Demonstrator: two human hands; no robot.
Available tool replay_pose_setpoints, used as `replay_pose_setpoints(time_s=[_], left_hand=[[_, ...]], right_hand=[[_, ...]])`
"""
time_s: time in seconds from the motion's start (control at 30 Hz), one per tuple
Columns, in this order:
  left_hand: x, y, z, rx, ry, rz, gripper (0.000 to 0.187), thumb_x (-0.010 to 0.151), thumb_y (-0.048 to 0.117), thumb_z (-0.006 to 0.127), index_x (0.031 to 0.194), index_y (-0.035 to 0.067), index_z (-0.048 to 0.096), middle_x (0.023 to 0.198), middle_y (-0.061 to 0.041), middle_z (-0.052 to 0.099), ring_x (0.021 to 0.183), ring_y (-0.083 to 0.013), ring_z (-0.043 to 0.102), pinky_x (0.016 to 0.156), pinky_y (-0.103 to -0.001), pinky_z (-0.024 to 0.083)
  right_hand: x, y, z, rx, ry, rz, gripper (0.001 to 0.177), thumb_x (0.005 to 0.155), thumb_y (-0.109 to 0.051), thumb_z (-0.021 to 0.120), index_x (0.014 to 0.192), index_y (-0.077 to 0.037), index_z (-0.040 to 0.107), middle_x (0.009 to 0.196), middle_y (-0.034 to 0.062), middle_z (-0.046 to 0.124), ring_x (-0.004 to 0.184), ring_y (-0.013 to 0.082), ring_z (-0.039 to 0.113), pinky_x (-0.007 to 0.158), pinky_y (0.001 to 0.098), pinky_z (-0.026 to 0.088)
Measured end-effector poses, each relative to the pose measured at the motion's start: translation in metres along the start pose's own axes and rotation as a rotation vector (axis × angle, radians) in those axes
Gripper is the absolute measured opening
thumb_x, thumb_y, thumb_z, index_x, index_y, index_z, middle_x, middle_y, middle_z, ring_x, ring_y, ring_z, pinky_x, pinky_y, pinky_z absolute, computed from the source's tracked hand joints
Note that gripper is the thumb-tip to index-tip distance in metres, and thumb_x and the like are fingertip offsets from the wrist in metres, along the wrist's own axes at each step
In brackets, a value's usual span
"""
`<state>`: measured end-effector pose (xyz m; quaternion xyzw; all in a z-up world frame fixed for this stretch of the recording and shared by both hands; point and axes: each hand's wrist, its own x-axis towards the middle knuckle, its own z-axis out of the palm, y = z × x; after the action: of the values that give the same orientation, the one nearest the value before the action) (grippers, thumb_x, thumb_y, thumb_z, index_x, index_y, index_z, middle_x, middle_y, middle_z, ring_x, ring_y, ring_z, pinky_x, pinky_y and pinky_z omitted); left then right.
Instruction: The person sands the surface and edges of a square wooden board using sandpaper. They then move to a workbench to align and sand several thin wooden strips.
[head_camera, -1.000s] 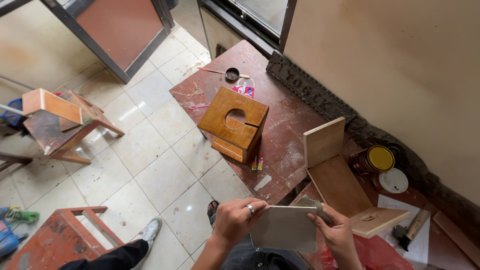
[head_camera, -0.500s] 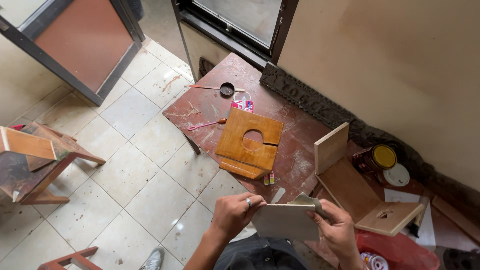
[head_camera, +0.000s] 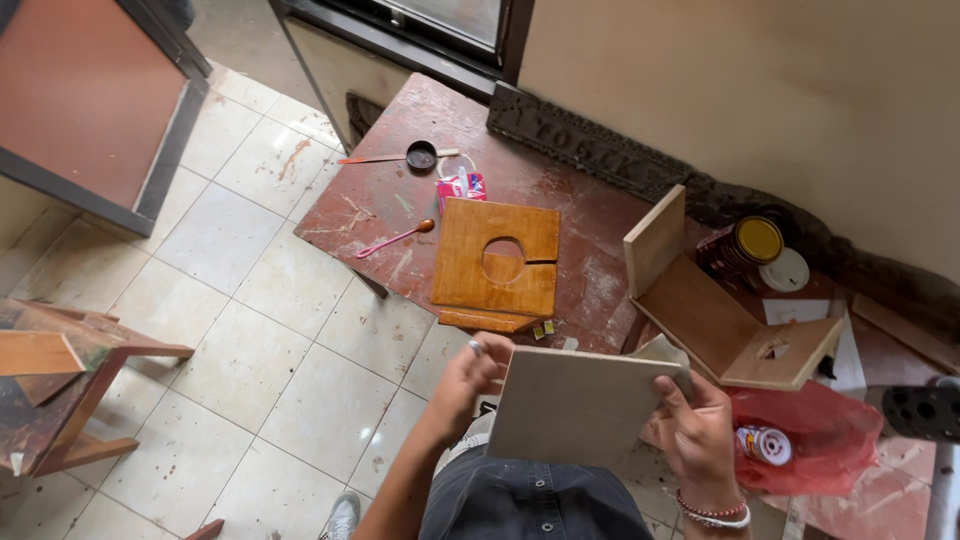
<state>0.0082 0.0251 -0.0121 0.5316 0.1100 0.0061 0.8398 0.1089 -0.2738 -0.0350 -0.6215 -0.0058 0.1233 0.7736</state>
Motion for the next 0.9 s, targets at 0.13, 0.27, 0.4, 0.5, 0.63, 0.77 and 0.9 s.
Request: replay_pose_setpoints(time_s=[0.13,0.27,0.4,0.5,0.63,0.77,0.9], left_hand=[[0.000,0.008,0.031,0.379,-0.007,-0.059,0.023,0.085,0.030,0.082,0.084,0.009,0.073,0.082,0.006,0.067,0.079,-0.0058,0.059,0.064,-0.025,0.050],[0.005,0.002,0.048,0.417,-0.037,0.021,0.018,0.093,0.024,0.076,0.084,0.008,0.073,0.079,0.006,0.062,0.076,-0.0059,0.054,0.064,-0.026,0.043],[0.008,-0.005,0.067,0.625,-0.001,0.225,0.015,0.093,0.023,0.073,0.095,0.008,0.076,0.082,0.001,0.071,0.072,-0.0111,0.060,0.063,-0.029,0.047],[0.013,-0.020,0.086,0.758,0.010,0.429,0.017,0.095,0.020,0.070,0.104,0.007,0.076,0.094,-0.003,0.079,0.075,-0.0170,0.071,0.065,-0.030,0.053],[0.023,-0.044,0.113,1.015,0.054,0.632,0.020,0.100,0.021,0.065,0.117,0.015,0.075,0.106,0.000,0.080,0.074,-0.0188,0.075,0.051,-0.035,0.052],[0.026,-0.074,0.117,1.062,0.122,0.656,0.043,0.094,0.010,0.066,0.070,0.007,0.030,0.060,-0.006,0.040,0.048,-0.0226,0.031,0.040,-0.040,0.027],[0.025,-0.050,0.135,1.048,0.230,0.691,0.013,0.094,0.018,0.068,0.099,0.025,0.078,0.081,0.011,0.075,0.063,-0.0152,0.073,0.056,-0.026,0.058]], right_hand=[[0.000,0.013,-0.003,0.047,0.058,0.148,0.036,0.095,-0.020,0.068,0.110,0.013,0.070,0.106,0.0238,0.074,0.095,0.0314,0.071,0.089,0.0388,0.060],[0.004,-0.014,-0.017,0.104,-0.002,0.151,0.029,0.100,-0.021,0.061,0.109,0.005,0.071,0.115,0.0230,0.074,0.106,0.0340,0.070,0.089,0.0425,0.063],[0.006,-0.041,-0.033,-0.504,0.317,-0.300,0.039,0.109,-0.033,0.055,0.078,-0.009,0.059,0.059,-0.0072,0.046,0.043,0.0053,0.037,0.032,0.0198,0.028],[0.003,-0.078,-0.001,-0.893,0.066,-0.652,0.013,0.111,-0.012,0.048,0.108,-0.003,0.057,0.098,0.0059,0.055,0.094,0.0209,0.048,0.079,0.0268,0.041],[-0.004,-0.089,0.043,-0.900,-0.273,-0.726,0.039,0.096,0.015,0.056,0.133,0.003,0.061,0.138,0.0199,0.065,0.135,0.0318,0.060,0.104,0.0283,0.063],[-0.013,-0.098,0.048,-0.762,-0.463,-0.709,0.034,0.106,-0.007,0.051,0.138,0.004,0.057,0.146,0.0231,0.058,0.141,0.0368,0.056,0.124,0.0460,0.041],[0.027,-0.057,0.000,-0.741,-0.364,-0.712,0.037,0.100,0.000,0.048,0.133,0.001,0.065,0.139,0.0225,0.063,0.132,0.0430,0.055,0.116,0.0532,0.042]])
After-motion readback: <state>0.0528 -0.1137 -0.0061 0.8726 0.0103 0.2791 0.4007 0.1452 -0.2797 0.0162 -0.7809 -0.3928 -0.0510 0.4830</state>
